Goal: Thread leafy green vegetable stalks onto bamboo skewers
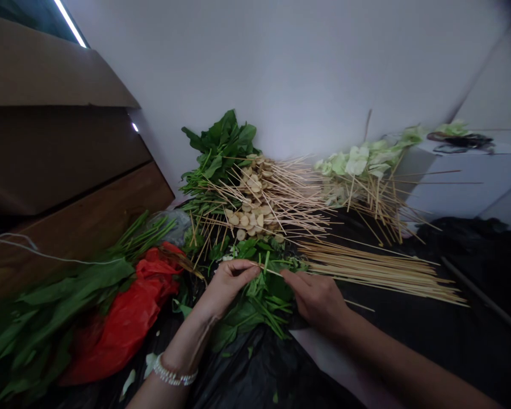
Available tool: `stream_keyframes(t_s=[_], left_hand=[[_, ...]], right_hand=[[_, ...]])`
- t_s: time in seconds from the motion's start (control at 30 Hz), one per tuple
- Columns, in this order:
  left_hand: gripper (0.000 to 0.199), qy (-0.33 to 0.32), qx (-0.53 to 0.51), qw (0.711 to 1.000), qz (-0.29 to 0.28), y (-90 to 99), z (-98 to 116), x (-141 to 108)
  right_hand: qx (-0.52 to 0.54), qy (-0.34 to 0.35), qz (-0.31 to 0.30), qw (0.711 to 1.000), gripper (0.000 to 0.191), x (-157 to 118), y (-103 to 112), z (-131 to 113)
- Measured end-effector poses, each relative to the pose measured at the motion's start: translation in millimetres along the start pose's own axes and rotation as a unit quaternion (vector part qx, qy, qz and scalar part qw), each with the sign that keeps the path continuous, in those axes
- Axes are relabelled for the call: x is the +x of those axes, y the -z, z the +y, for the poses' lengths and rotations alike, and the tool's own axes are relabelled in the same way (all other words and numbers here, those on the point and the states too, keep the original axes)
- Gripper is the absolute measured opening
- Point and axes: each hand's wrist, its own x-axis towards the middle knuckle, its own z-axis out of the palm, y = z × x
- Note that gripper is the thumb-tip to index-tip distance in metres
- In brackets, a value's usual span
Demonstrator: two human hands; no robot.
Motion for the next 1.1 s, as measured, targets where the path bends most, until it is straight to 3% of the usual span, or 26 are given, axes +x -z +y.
stream_keyframes(t_s=[0.17,0.3,0.4,0.47,0.57,0.67,0.73,0.97,1.1], left_hand=[[0.034,-0.006,-0.025,1.0,0.004,1.8,0,1],[0.036,-0.069,-0.009,0.991,0.118,18.4,0,9],[0.028,-0.132,0.135,0.965,0.184,31.4,-1,13],[0.021,-0.156,0.267,0.935,0.173,36.1,-3,14],[0.019,-0.14,0.448,0.873,0.13,36.4,-8,11],[0.031,-0.107,0.533,0.831,0.119,33.0,-13,9],[0.032,-0.106,0.534,0.832,0.11,31.2,-14,10],[0.015,-0.108,0.439,0.89,0.056,29.2,-2,8],[0.027,-0.14,0.411,0.898,0.073,20.0,-3,5]], right_hand=[[-0.01,-0.01,0.025,1.0,0.031,4,4,5],[-0.004,-0.071,0.05,0.996,0.028,8,11,15],[-0.01,-0.105,0.047,0.993,0.029,9,14,21],[-0.013,-0.111,0.05,0.992,0.028,9,15,22],[-0.004,-0.114,0.047,0.992,0.027,9,14,22],[-0.007,-0.108,0.045,0.993,0.026,8,13,22],[-0.011,-0.098,0.047,0.994,0.026,8,13,22],[-0.006,-0.074,0.027,0.997,0.026,4,6,20],[-0.016,-0.08,0.021,0.996,0.029,2,6,21]])
